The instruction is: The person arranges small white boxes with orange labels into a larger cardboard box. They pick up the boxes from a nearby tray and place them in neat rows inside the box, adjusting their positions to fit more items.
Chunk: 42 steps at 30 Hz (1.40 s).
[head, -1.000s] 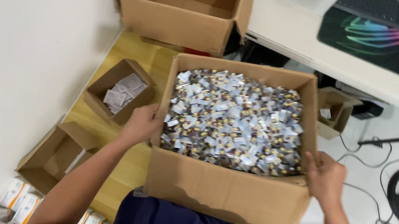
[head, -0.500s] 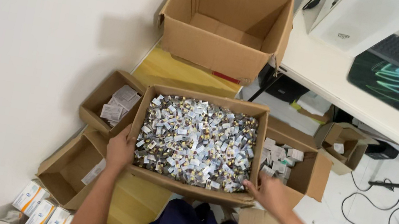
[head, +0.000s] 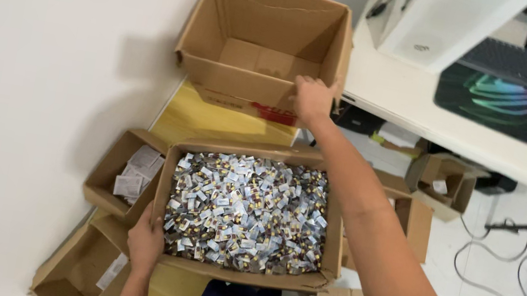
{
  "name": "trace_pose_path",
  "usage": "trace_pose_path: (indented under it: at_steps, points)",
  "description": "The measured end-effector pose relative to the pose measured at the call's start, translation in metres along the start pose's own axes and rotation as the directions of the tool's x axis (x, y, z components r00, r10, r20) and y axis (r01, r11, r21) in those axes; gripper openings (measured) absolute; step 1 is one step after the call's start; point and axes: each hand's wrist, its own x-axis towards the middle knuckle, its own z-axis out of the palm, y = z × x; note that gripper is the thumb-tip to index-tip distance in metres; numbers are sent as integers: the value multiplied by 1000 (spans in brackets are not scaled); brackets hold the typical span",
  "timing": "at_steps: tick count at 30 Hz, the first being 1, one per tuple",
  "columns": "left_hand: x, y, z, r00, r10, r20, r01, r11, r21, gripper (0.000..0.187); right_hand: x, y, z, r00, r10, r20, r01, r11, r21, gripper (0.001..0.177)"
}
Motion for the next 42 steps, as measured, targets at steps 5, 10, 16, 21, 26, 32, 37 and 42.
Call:
trace_pose_path:
  at_steps: [5, 10, 16, 21, 26, 32, 37, 42]
  points:
    - [3, -4, 0, 1000, 3, 21, -4, 999, 42, 50, -52, 57, -8, 970, -93, -227, 108, 993, 54, 27]
    - [7, -11, 2, 1000, -21, 23, 20, 999, 35, 52, -158, 154, -74, 942, -177, -284, 191, 982, 19, 30]
    - [10, -20, 5, 1000, 26, 2, -26, 998, 54, 51, -258, 235, -140, 922, 70, -382, -133, 981, -140, 24]
    - [12, -17, 4, 1000, 28, 5, -28, 999, 44, 48, -295, 310, -134, 855, 283, -434, -383, 910, -160, 35]
    - [12, -17, 5, 1000, 17, -15, -16, 999, 46, 49, -279, 389, -87, 738, 542, -402, -620, 780, -85, 35]
    - [12, -15, 7, 997, 56, -47, -55, 998, 21, 48, -275, 412, -52, 539, 649, -537, -745, 665, 56, 62]
    - [9, -11, 9, 1000, -5, -24, 6, 1000, 17, 45, -271, 247, 20, 868, 349, -354, -247, 920, 302, 45]
    - [9, 0, 7, 999, 50, -20, -49, 997, 55, 42, -292, 104, 79, 733, 224, 642, -500, 817, 286, 71]
